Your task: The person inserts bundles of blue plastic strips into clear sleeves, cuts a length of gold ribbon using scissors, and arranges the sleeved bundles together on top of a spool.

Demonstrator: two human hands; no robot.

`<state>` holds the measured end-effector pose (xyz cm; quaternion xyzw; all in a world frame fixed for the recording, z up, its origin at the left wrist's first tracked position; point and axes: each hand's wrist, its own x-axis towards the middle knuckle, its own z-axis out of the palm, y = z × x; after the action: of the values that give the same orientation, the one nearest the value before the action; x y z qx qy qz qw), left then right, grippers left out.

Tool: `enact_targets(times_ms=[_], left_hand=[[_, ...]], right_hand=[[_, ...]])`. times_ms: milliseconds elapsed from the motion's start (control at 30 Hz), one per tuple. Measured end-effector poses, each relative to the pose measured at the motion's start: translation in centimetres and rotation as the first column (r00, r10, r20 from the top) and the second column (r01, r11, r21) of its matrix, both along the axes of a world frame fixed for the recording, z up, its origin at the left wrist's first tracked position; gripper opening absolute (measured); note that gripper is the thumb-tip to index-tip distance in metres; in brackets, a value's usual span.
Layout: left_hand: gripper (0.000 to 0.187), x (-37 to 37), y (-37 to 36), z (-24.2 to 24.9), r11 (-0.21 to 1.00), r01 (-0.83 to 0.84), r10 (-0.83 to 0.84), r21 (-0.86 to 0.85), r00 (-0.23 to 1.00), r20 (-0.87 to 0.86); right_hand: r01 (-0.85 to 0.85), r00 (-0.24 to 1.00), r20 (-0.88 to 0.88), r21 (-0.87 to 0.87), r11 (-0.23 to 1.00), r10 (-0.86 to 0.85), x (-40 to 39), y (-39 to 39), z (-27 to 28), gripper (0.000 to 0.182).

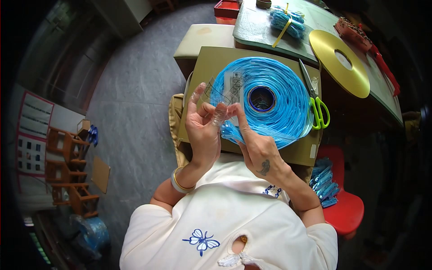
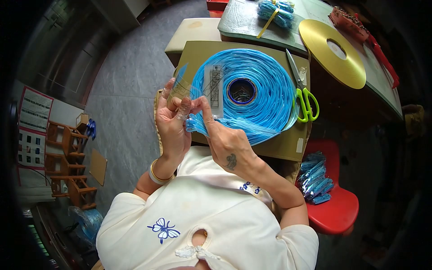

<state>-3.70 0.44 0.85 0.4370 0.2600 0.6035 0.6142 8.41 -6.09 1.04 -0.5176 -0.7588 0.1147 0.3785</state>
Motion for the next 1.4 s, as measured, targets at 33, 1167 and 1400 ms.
enact_targets(times_ms=[33,1167,1400], left_hand=[[0.059,0.0,0.0,0.0,1.0,-0.001,0.001,-0.001,1.0,0.001],[0.048,-1.7,1.9,-0.1,0.76,0.594,-0.647,-0.263,0.73,-0.221],[0.03,-1.5,2.0,-0.4,0.661,0.672,-0.748,-0.334,0.623,-0.228]], right_hand=[[-0.001,1.0,0.001,-0.001,1.0,0.001,0.0,0.0,-0.1,0.071],[-0.532,0.492,-0.84,-0.499,0.684,-0.23,6.2,1.0,2.6,0.018],[-0.553,0.561,-0.808,-0.527,0.646,-0.179,5.8,0.9,1.8,0.018]])
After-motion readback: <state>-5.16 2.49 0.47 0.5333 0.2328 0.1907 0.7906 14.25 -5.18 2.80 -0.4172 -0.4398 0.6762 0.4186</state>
